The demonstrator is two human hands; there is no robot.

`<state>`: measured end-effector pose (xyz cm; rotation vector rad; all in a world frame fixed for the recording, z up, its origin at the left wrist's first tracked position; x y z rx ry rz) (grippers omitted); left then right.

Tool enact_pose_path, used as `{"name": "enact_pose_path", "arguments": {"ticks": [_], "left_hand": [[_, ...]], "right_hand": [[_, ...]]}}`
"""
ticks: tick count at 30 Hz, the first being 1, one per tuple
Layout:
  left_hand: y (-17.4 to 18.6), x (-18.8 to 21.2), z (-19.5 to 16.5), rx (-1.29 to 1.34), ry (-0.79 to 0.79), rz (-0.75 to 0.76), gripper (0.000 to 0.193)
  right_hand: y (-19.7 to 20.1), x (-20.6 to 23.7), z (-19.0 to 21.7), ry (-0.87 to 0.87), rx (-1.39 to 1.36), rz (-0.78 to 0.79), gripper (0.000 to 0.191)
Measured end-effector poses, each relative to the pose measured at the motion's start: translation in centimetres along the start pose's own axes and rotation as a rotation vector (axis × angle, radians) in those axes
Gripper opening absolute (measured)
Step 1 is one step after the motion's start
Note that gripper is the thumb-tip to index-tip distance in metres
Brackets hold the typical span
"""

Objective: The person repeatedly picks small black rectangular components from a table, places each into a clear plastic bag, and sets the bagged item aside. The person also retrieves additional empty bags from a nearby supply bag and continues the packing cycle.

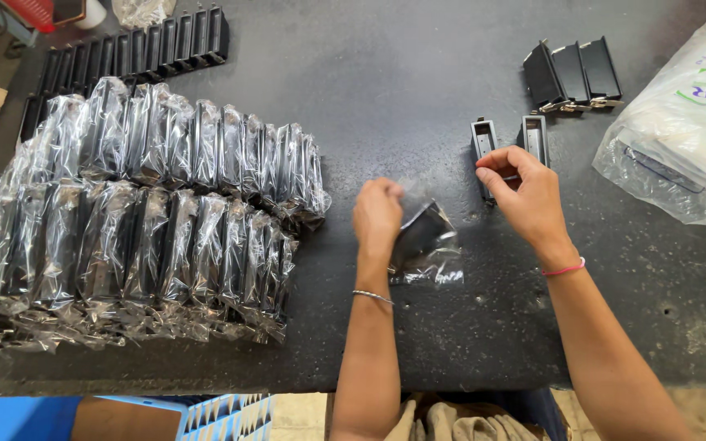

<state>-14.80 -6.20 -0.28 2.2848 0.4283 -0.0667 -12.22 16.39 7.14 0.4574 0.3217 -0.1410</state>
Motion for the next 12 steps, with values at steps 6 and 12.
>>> {"name": "enact_pose_path", "arguments": {"ticks": [6, 12], "left_hand": [[1.2, -0.7, 1.2, 0.332, 0.278, 0.144, 0.043], [2.1, -0.3, -0.8, 0.12, 0.171, 0.276, 0.1]], "right_hand": [[0.0, -0.1, -0.2, -0.009, 0.001, 0.009, 0.012], [-0.2, 0.1, -0.2, 0.002, 0.007, 0.034, 0.012]]}}
Point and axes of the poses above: each hand's wrist, its own x-axis away from the middle knuckle, its own y-axis out of the back of the hand, z = x × y, the point moved 3 cm from there along -x, towards the middle knuckle, and after that the axes turned 2 degrees about -z, right-handed, at the moved point
